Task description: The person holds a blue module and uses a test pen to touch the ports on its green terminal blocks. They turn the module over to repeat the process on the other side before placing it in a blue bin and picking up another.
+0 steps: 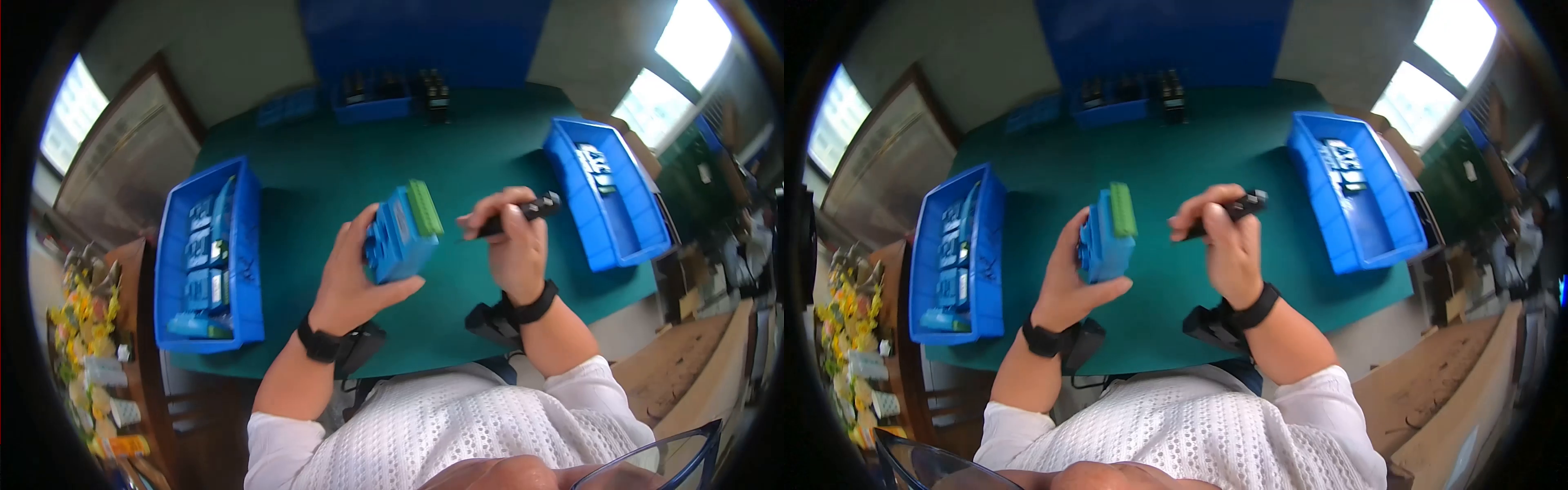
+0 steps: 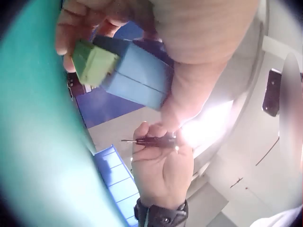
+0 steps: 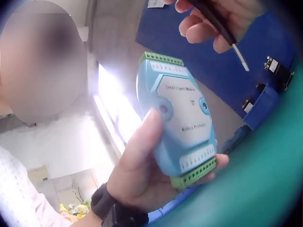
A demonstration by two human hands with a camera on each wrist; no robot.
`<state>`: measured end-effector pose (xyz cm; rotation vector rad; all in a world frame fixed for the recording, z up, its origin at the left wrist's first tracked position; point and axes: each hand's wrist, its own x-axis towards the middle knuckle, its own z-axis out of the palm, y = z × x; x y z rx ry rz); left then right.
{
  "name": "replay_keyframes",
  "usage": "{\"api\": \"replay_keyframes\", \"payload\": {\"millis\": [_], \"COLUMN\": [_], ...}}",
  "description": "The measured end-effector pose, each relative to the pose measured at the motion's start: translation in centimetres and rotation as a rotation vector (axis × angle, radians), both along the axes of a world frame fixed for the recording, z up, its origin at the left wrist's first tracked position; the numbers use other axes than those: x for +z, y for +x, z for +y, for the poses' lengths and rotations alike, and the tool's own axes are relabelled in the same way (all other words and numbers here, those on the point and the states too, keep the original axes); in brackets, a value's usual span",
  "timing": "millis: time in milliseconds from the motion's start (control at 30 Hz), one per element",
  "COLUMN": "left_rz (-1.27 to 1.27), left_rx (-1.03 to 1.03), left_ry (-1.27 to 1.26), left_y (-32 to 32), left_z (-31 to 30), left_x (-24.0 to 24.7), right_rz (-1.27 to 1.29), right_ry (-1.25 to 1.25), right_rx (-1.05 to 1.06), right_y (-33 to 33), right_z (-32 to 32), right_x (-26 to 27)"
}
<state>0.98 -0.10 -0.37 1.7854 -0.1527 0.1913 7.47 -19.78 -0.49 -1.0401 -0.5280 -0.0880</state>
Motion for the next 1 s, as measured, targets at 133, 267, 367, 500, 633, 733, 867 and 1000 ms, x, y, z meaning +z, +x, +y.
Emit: {"api": "replay_keyframes", "payload": {"millis": [133,267,367,500,633,733,867,1000], "left_rz": [-0.125,-0.166,-0.231,-0.301,-0.331,-0.415,-0.354,-0.403], "left_rx": [0.007,-0.016,-0.007,0.044,0.032,0.02,0.056,0.034], "left_ry": [0.597,0.692,0.7,0.717,0.704,0.496,0.313,0.338], "left_y": [-0.1,0.1,-0.1,-0.3,-0.6,-1.1,-1.5,-1.1], "left_z": [-0.5,-0.3,0.1,0.3,0.2,0.1,0.4,0.9], "left_x": [0.4,0.1,0.6,1.1,1.0,1.1,1.3,0.7], "right_rz": [0.063,-0.485,-0.65,-0.674,-0.714,-0.694,-0.634,-0.112], "right_ry": [-0.266,-0.769,-1.025,-1.297,-1.417,-1.438,-1.393,-1.476], "right_rx": [-0.076,-0.193,-0.201,-0.223,-0.209,-0.201,-0.405,-0.692], "right_y": [0.1,-0.2,-0.8,-1.9,-2.4,-2.6,-1.3,1.1], "right_z": [0.0,-0.2,-0.7,0.1,0.3,-1.0,-6.4,-14.1], "right_x": [0.2,0.7,1.9,3.0,4.5,7.1,9.7,14.2]}}
